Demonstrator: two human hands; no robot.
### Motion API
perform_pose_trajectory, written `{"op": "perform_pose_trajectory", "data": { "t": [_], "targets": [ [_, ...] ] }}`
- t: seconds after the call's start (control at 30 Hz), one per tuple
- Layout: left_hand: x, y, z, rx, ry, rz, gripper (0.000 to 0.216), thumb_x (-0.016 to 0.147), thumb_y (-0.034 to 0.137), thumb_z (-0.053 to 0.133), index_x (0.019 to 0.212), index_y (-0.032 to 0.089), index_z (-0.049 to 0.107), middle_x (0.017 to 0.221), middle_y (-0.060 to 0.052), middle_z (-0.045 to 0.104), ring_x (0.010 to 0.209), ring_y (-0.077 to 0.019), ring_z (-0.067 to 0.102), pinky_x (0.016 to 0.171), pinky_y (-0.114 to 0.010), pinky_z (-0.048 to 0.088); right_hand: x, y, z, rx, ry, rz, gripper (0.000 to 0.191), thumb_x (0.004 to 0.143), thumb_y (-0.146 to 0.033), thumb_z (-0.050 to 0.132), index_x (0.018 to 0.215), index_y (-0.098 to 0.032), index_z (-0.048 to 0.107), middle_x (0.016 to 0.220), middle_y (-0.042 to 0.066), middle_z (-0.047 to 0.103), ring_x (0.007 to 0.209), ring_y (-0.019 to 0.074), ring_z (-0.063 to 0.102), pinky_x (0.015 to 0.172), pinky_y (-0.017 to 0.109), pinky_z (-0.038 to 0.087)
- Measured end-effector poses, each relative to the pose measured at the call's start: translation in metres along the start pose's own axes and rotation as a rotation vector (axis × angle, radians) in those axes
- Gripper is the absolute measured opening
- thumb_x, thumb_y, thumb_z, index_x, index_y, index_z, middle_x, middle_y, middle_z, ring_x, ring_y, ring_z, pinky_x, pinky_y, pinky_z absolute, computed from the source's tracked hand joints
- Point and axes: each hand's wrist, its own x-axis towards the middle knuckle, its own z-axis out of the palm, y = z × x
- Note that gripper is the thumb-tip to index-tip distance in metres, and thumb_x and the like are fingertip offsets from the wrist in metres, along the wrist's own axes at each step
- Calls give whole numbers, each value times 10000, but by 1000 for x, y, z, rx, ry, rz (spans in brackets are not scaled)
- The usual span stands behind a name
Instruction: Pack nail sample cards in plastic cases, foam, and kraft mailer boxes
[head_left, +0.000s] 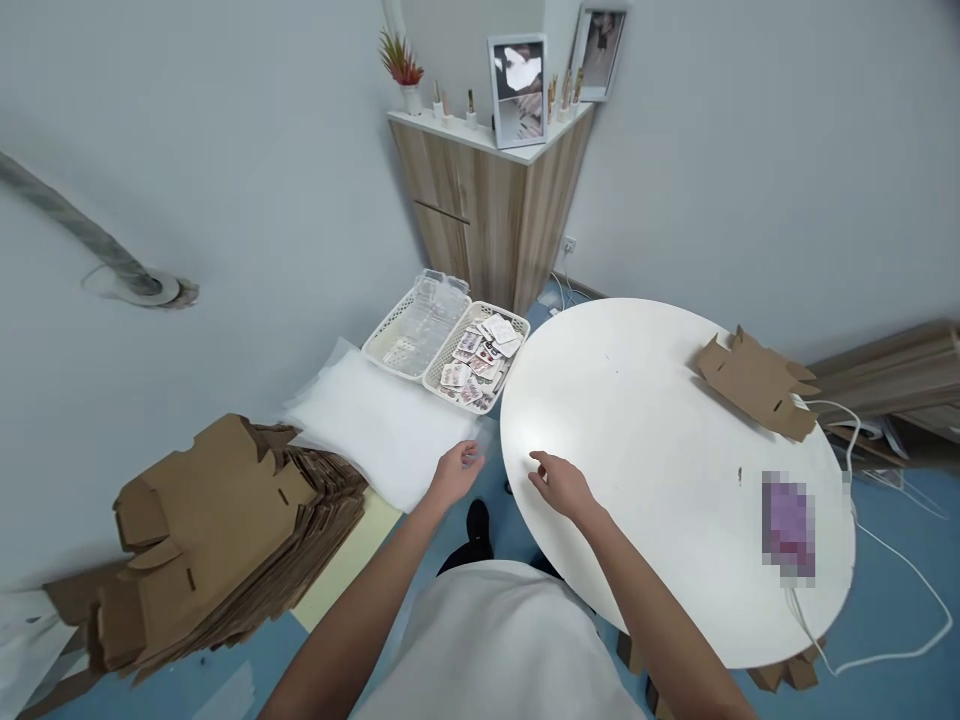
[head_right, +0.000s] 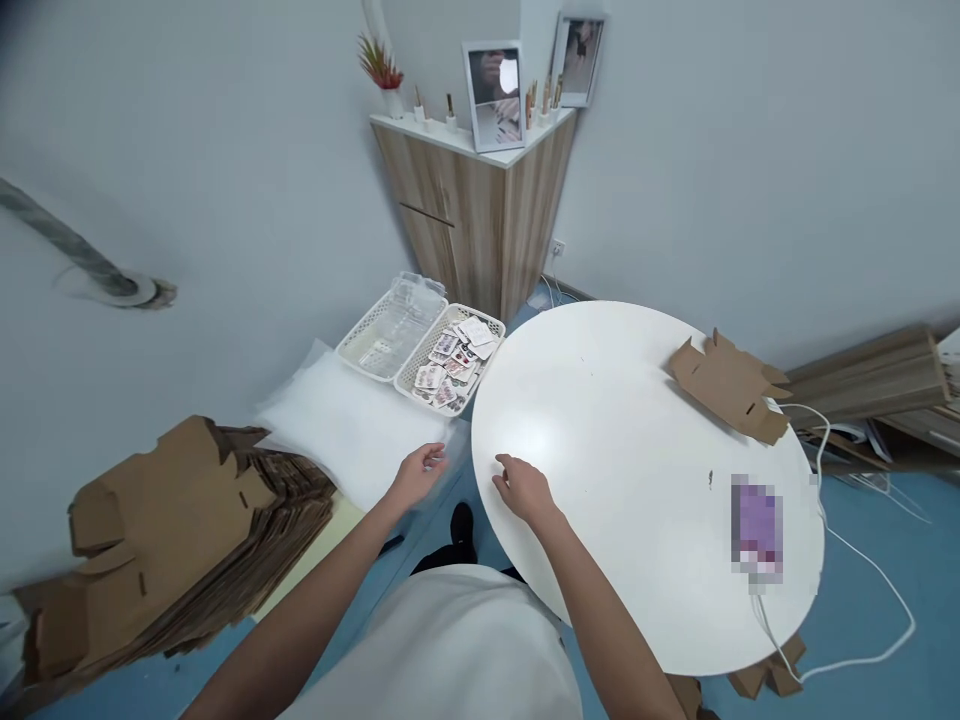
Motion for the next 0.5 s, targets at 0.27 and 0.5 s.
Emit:
{"op": "perform_pose_trajectory", "data": {
  "t": [0.27,0.5],
  "targets": [
    [34,2,-33,-76,-22,14,395,705,362,568,1056,180,547,1008,-80,616,812,-176,598,731,-305,478,49,-51,-15,5,54,-97,341,814,-277,434,1150,-232,469,963,33,599,842,141,557,699,243,400],
    [46,7,-37,-35,-20,22,384,725,361,555,1063,179,539,1001,-78,614,792,-165,599,724,-301,477,73,-46,-7,73,57,-86,328,802,-267,461,1120,-192,496,963,51,588,848,144,555,725,246,410]
  ]
}}
